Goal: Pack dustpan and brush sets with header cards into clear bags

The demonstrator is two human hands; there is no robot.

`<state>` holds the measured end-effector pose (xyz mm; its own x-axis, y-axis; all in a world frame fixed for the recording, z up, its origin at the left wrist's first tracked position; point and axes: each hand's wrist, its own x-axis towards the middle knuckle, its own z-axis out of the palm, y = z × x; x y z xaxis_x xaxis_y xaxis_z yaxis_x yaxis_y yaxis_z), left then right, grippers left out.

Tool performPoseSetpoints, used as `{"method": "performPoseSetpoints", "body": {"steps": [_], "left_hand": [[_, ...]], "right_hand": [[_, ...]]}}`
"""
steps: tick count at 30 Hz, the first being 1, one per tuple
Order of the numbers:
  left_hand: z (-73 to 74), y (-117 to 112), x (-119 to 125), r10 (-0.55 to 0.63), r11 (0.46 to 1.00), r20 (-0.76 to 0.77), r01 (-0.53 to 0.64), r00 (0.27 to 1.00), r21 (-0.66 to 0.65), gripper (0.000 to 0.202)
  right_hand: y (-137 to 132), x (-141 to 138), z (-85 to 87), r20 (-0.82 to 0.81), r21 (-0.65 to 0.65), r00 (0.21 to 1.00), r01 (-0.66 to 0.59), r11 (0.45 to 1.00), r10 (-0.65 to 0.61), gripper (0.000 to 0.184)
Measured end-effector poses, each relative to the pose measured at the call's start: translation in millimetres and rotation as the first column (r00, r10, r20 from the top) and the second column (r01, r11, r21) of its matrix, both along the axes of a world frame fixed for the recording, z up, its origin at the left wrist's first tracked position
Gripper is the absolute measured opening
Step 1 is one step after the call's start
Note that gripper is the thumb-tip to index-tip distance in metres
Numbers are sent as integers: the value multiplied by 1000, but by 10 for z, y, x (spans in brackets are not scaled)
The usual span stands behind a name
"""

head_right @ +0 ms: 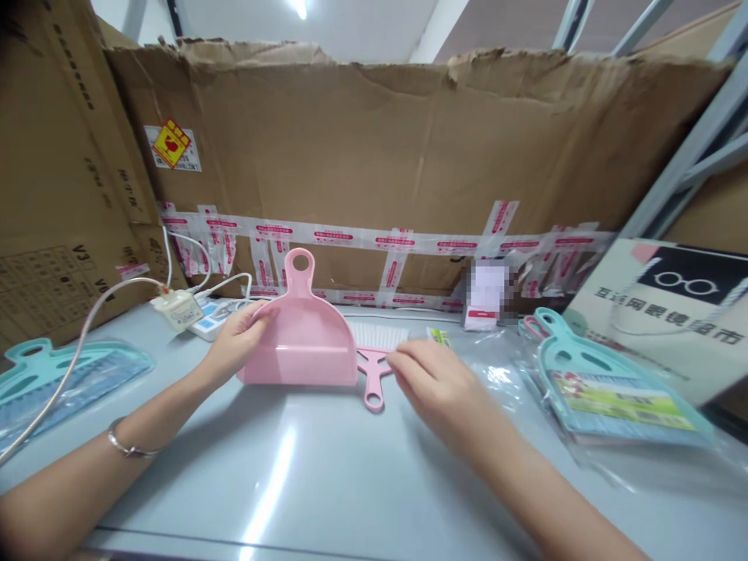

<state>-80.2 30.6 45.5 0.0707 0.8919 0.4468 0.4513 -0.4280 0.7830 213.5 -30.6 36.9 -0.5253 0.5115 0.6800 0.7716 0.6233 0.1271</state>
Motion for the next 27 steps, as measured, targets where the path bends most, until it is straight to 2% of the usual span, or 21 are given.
{"method": "performPoseSetpoints", "body": {"steps": [2, 4, 6, 9, 12, 15, 17, 20, 21, 23, 25, 27], "left_hand": [[2, 5, -4, 2, 1000, -6, -2, 1000, 1, 24], [-8, 11, -5, 4, 1000, -15, -4, 1000, 4, 25], [-23, 17, -6, 7, 1000, -26, -7, 1000, 4, 26], [-40, 32, -25, 27, 1000, -33, -27, 999, 16, 30], [-29, 65, -82, 51, 997, -31, -49, 998, 63, 35], [5, 118, -170, 99, 986, 15, -101, 995, 129, 37], [25, 151, -214, 133, 978, 71, -142, 989, 152, 38], [30, 156, -197, 82, 986, 106, -97, 991, 139, 38], [26, 142, -165, 38, 990, 104, -51, 994, 128, 38], [15, 92, -71, -64, 994, 104, 54, 993, 100, 38], [9, 27, 34, -152, 987, 122, 145, 981, 62, 37], [14, -34, 121, -213, 977, 142, 211, 967, 33, 35]], "right_hand": [[244, 6, -82, 222, -63, 973, 83, 995, -67, 21], [466, -7, -184, 400, -143, 913, 152, 978, -84, 21], [622, -36, -273, 476, -200, 878, 156, 967, -43, 19], [739, -61, -328, 454, -217, 891, 97, 971, 12, 13], [772, -16, -262, 275, -210, 959, -6, 978, 65, 15], [736, 44, -85, -65, -268, 997, -52, 962, 36, 21], [665, 27, 67, -352, -338, 935, -102, 936, -26, 23], [499, -134, 270, -678, -389, 732, -276, 879, -70, 28], [438, -217, 313, -730, -391, 680, -334, 858, -68, 29], [328, -397, 348, -769, -398, 637, -407, 822, -57, 29], [260, -565, 317, -771, -395, 636, -425, 815, -43, 28], [244, -692, 248, -762, -384, 647, -404, 830, -37, 27]]}}
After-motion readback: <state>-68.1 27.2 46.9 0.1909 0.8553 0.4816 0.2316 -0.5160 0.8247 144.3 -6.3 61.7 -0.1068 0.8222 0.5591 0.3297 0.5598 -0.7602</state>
